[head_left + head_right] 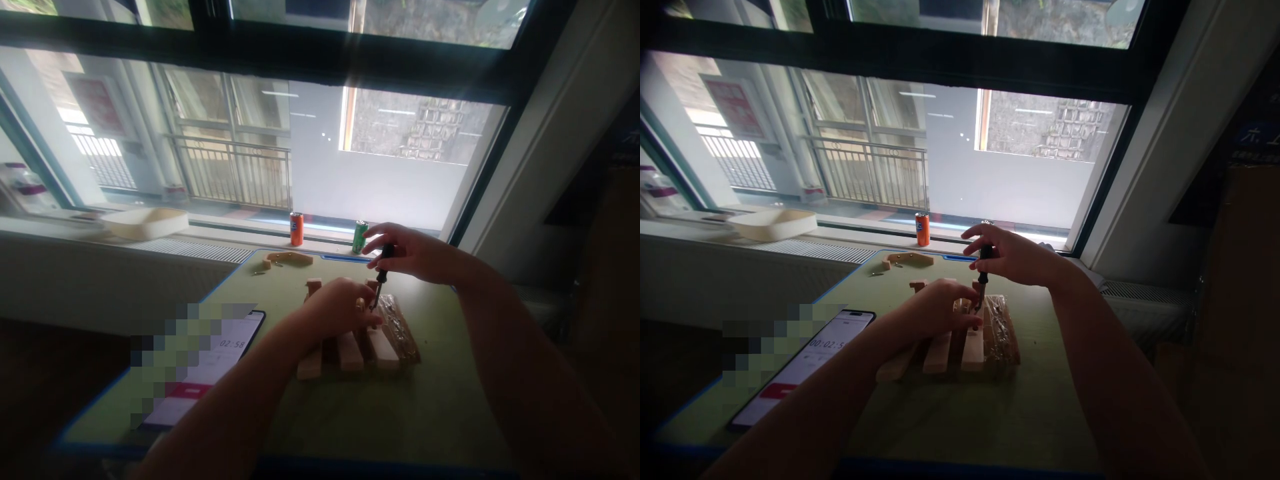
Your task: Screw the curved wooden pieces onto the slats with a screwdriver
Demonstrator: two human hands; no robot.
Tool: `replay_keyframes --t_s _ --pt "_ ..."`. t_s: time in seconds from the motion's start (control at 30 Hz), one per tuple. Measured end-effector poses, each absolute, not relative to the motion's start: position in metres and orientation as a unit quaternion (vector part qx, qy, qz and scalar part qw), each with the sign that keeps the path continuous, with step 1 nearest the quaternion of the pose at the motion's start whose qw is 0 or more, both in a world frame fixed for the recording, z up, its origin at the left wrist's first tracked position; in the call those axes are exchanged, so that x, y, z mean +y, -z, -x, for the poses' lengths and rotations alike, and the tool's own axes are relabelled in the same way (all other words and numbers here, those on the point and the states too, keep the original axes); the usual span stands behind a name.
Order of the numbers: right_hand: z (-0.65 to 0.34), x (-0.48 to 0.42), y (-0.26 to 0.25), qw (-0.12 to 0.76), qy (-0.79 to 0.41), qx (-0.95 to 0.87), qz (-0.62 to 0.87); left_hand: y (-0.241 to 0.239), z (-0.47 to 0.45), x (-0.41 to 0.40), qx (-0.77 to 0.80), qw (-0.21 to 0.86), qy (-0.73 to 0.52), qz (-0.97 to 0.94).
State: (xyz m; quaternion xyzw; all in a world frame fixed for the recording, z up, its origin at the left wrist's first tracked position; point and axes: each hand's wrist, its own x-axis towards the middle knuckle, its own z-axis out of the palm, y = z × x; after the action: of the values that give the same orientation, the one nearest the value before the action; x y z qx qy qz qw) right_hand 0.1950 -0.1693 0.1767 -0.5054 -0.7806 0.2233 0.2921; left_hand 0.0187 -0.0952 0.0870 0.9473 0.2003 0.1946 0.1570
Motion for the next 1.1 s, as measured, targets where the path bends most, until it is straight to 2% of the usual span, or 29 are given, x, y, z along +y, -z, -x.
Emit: replay_keyframes --t_s 0.17,0.3,0.47,0.63,0.87,1.1 --pt "-0.185 -0.174 -0.182 0.225 -0.097 -0.784 0.571 -0.088 -0.02 -0.097 0.197 0.146 -0.227 -0.943" --pt "-0.184 -0.183 -0.187 0.171 -0.011 -0.766 0.62 -0.088 -0.021 -0.1 0.17 0.19 -0.278 -0.926" --pt "-0.186 -0.2 -0.195 0.138 -0.032 -0.757 0.638 -0.09 -0.024 -0.105 0.163 0.237 -0.335 -0.897" --pt "-0.186 -0.206 -0.198 0.089 -0.047 -0.727 0.68 -0.09 -0.025 -0.107 0.153 0.273 -0.323 -0.893" --pt "-0.187 -0.202 -0.191 0.1 -0.022 -0.695 0.711 -0.09 -0.024 -0.109 0.133 0.316 -0.285 -0.895" --pt "-0.178 -0.199 -0.18 0.124 0.056 -0.713 0.688 -0.083 -0.032 -0.103 0.118 0.306 -0.337 -0.883"
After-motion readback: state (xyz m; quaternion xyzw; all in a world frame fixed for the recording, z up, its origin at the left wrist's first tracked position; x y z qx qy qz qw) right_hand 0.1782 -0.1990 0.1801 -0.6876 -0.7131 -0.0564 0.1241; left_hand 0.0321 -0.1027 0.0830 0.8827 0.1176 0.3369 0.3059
